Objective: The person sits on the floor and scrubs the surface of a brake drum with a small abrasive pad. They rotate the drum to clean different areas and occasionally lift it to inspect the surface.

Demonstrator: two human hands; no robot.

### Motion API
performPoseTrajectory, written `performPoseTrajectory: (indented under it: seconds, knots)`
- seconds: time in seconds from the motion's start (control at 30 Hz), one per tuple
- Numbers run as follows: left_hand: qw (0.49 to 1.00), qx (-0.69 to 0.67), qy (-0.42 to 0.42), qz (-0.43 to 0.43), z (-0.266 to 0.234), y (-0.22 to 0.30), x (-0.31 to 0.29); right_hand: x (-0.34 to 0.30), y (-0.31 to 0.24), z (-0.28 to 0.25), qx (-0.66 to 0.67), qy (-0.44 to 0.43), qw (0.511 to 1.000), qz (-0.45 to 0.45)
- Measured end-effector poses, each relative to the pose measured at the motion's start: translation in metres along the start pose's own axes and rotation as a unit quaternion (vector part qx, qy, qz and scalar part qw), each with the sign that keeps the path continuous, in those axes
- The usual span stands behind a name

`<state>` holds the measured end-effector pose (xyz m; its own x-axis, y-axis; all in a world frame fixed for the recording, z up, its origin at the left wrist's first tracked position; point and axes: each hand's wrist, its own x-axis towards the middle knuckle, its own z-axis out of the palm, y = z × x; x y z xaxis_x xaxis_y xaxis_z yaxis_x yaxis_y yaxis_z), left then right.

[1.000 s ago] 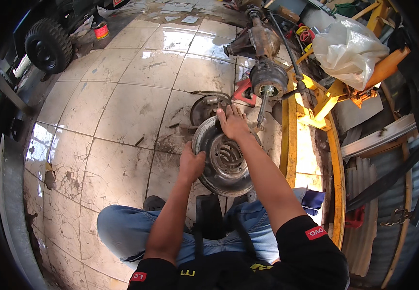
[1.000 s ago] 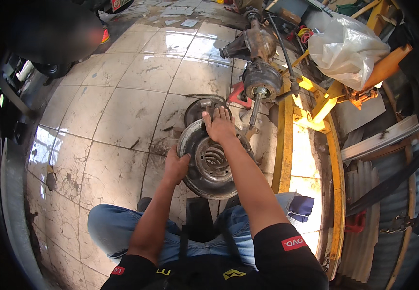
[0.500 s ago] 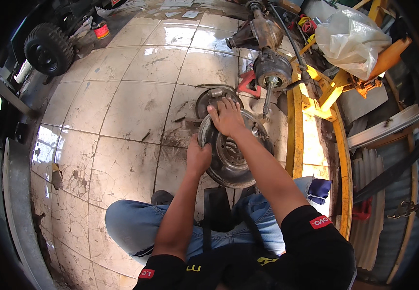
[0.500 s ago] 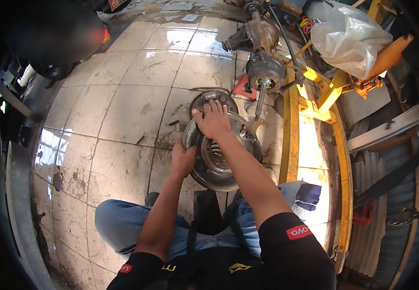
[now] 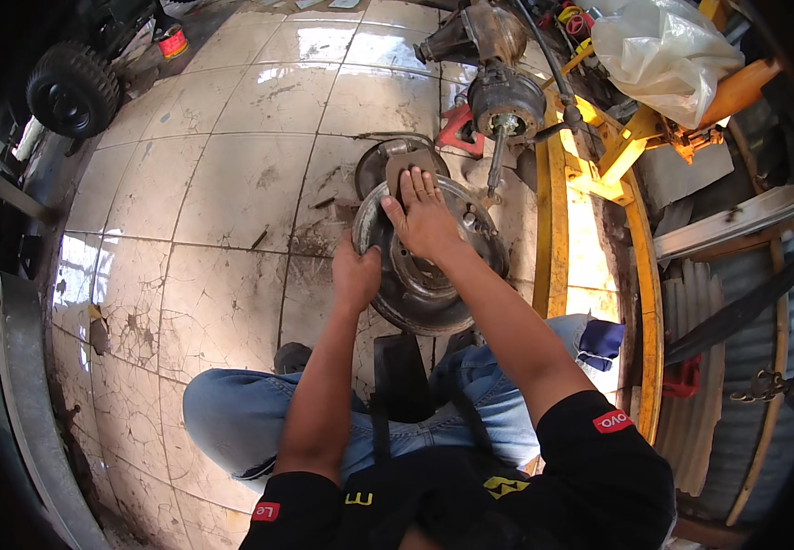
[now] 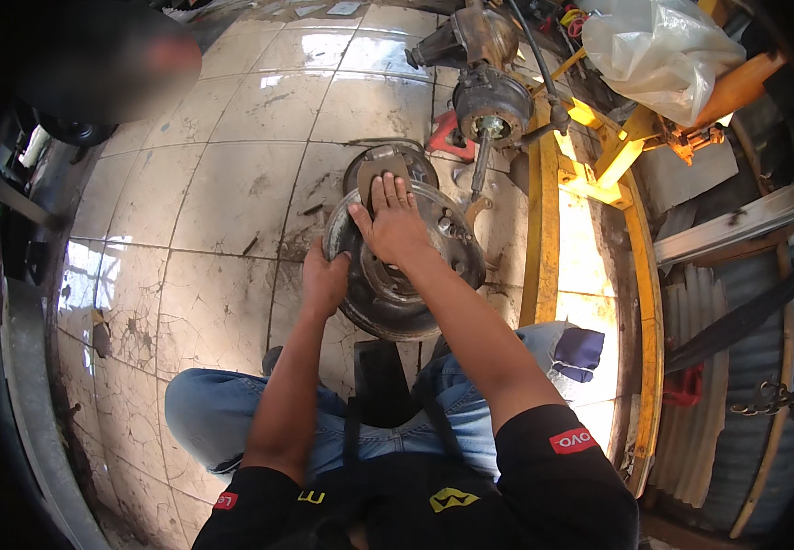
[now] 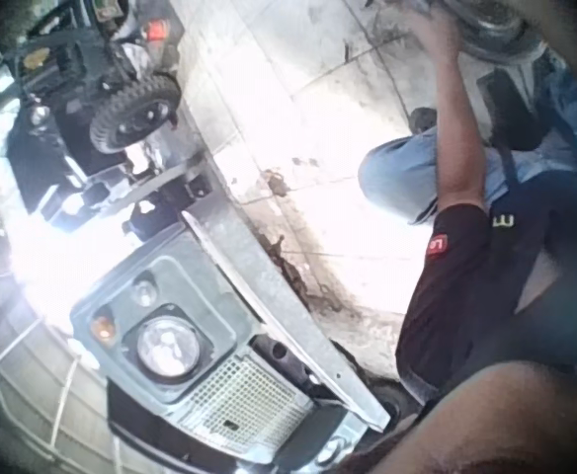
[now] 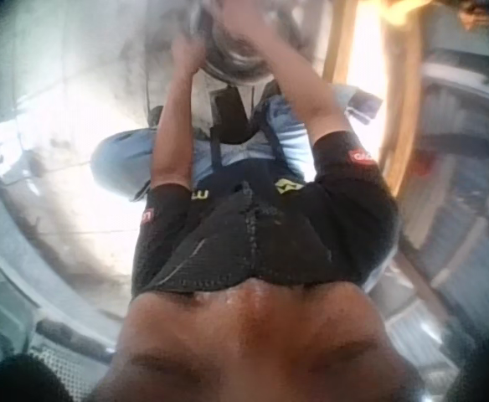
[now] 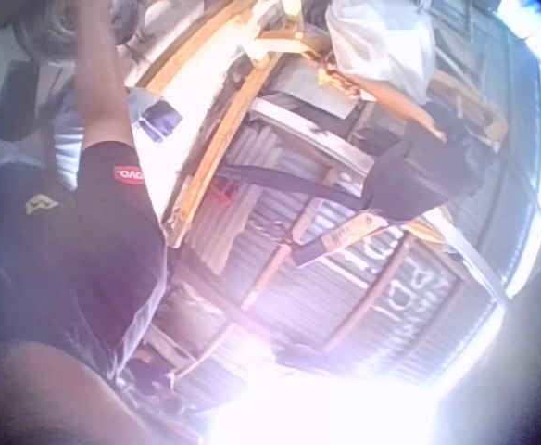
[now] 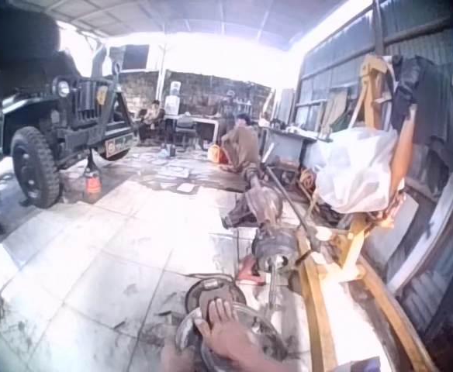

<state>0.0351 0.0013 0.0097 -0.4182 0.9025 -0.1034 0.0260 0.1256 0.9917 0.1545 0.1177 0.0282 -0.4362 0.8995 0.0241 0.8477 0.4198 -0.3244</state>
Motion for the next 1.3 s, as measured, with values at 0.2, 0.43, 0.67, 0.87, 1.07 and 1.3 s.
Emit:
performPoseTrajectory:
  seconds: [0.2, 0.43, 0.67, 0.87, 1.07, 1.3]
  knots:
    - [0.999, 0.043, 0.003, 0.018, 0.01, -0.005, 0.0, 0.036, 0.017, -0.033, 0.027, -0.06, 0.993, 0.101]
    - [0.999, 0.043, -0.007, 0.002, 0.002, 0.005, -0.003, -0.004, 0.032, -0.071, 0.036, -0.089, 0.993, 0.07]
    - [1.0, -0.018, -0.021, 0.002, 0.006, 0.004, -0.001, 0.012, 0.053, -0.033, 0.004, 0.143, 0.984, -0.108]
    - [1.0, 0.025, -0.002, -0.016, -0.001, 0.007, -0.002, 0.023, 0.02, -0.026, 0.091, 0.055, 0.994, -0.03]
    - [0.999, 0.032, -0.024, -0.013, -0.001, -0.013, -0.001, 0.057, 0.01, -0.051, -0.04, -0.144, 0.989, 0.02]
    - [0.996, 0.087, 0.017, -0.015, -0.001, 0.0, -0.002, 0.053, 0.002, -0.018, 0.015, -0.016, 0.998, -0.051]
